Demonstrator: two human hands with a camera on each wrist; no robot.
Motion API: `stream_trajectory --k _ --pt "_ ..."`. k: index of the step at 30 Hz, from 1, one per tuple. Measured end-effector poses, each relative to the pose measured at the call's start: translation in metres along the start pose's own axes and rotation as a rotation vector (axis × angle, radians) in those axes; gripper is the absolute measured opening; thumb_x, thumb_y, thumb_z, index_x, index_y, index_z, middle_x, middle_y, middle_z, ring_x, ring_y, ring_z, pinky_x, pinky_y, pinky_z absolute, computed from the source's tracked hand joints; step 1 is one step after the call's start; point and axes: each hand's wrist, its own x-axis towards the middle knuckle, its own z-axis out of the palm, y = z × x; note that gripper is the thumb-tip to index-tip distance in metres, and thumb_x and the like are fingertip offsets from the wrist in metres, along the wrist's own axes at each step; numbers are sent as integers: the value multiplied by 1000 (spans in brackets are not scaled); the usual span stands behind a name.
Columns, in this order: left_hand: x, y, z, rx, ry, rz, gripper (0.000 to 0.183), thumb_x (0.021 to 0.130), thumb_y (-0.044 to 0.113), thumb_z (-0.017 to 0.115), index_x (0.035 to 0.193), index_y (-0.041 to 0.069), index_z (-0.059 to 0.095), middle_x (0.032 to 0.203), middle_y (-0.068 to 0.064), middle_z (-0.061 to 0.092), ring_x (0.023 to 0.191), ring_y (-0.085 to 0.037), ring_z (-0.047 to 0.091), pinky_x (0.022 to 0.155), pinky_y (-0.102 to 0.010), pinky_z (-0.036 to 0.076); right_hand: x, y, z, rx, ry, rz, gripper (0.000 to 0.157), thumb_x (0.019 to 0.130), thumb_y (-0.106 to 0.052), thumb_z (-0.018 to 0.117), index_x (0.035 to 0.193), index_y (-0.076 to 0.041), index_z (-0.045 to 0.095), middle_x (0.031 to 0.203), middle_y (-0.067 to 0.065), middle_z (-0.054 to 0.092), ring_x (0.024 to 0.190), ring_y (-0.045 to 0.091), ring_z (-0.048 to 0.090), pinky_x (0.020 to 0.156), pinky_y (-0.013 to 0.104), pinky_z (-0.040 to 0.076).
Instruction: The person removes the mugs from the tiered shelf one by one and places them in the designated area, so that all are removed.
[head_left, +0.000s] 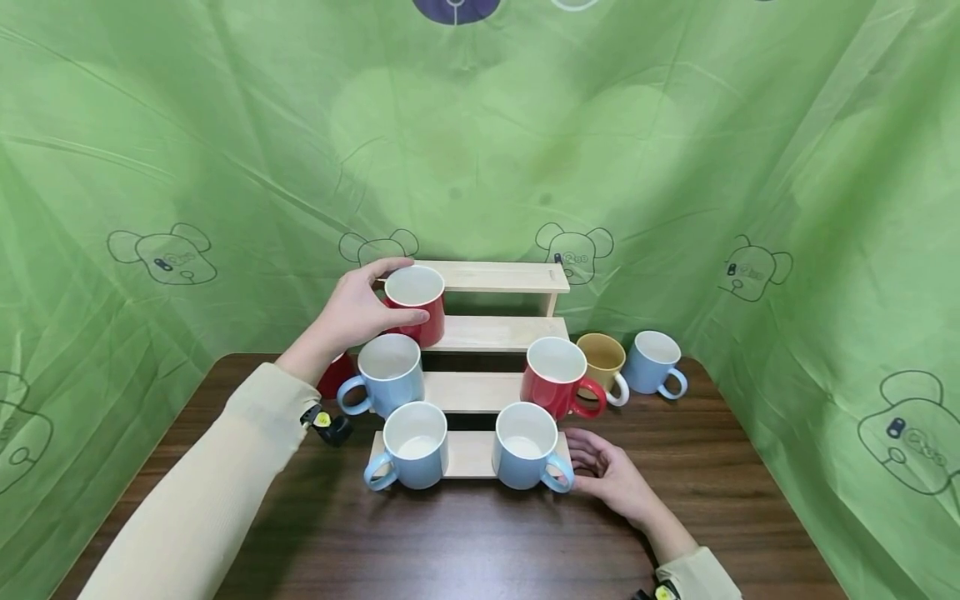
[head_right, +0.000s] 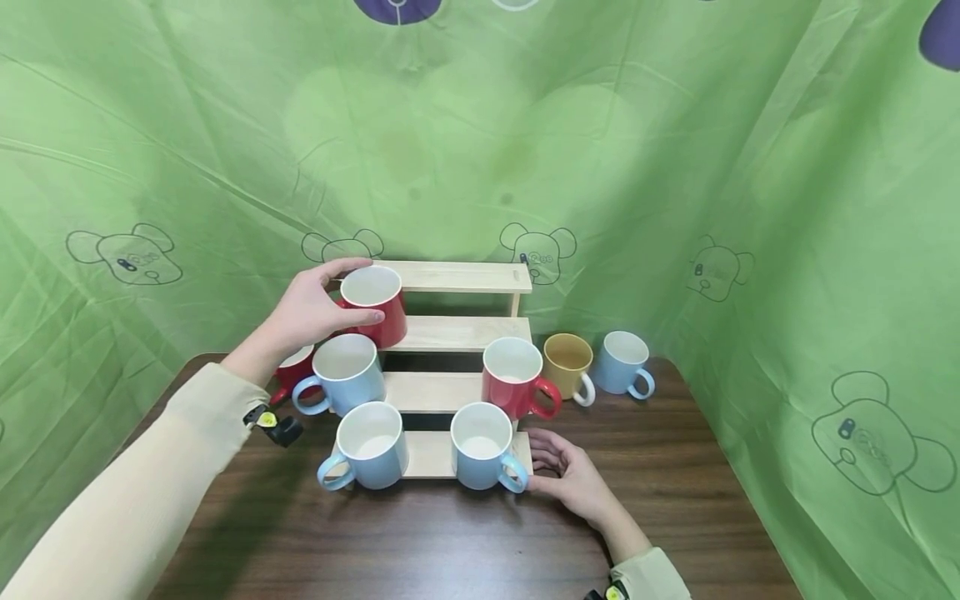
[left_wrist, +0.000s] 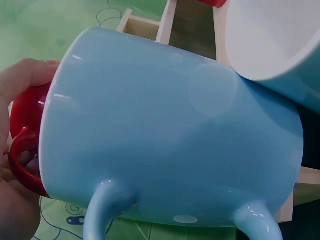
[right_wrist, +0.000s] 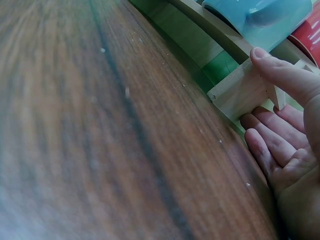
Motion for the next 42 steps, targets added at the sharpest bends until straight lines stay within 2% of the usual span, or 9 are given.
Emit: stream_trajectory --k 10,17,22,28,34,42 --pt "0 10 -7 -71 46 47 83 82 32 99 154 18 61 135 -7 70 119 -26 64 93 -41 53 -1 -2 1 -4 5 -12 70 97 -4 83 157 5 48 146 27 64 124 16 71 106 23 54" --pt "-2 21 -13 -76 106 116 78 81 29 100 151 17 65 133 -6 72 114 -23 65 88 -33 52 -2 -2 1 -6 6 -21 70 96 -3 83 157 6 48 146 27 64 123 16 71 106 24 54" --pt "-3 29 -17 -88 125 151 76 81 24 100 149 17 66 134 -7 71 115 -23 64 87 -31 52 -2 -1 1 -8 6 -12 70 96 -3 83 157 5 49 145 26 65 123 18 71 106 24 54" --pt "-4 36 -23 -89 126 153 74 82 24 99 148 19 66 135 -4 71 117 -22 65 86 -29 54 -2 -2 1 -1 8 -7 71 96 -4 83 157 5 48 146 27 64 123 18 71 105 24 54" --pt "-13 39 -37 -88 162 146 75 82 23 99 149 18 66 133 -5 72 114 -19 64 82 -26 54 -1 -2 2 -3 4 -12 71 96 -3 83 157 6 48 146 27 64 123 16 70 106 24 54" --pt "-25 28 -61 -71 226 124 77 81 22 99 151 17 66 135 -3 71 119 -15 64 91 -26 52 -1 -2 3 -6 12 -13 71 95 -3 84 156 6 48 145 26 65 123 16 70 106 23 54"
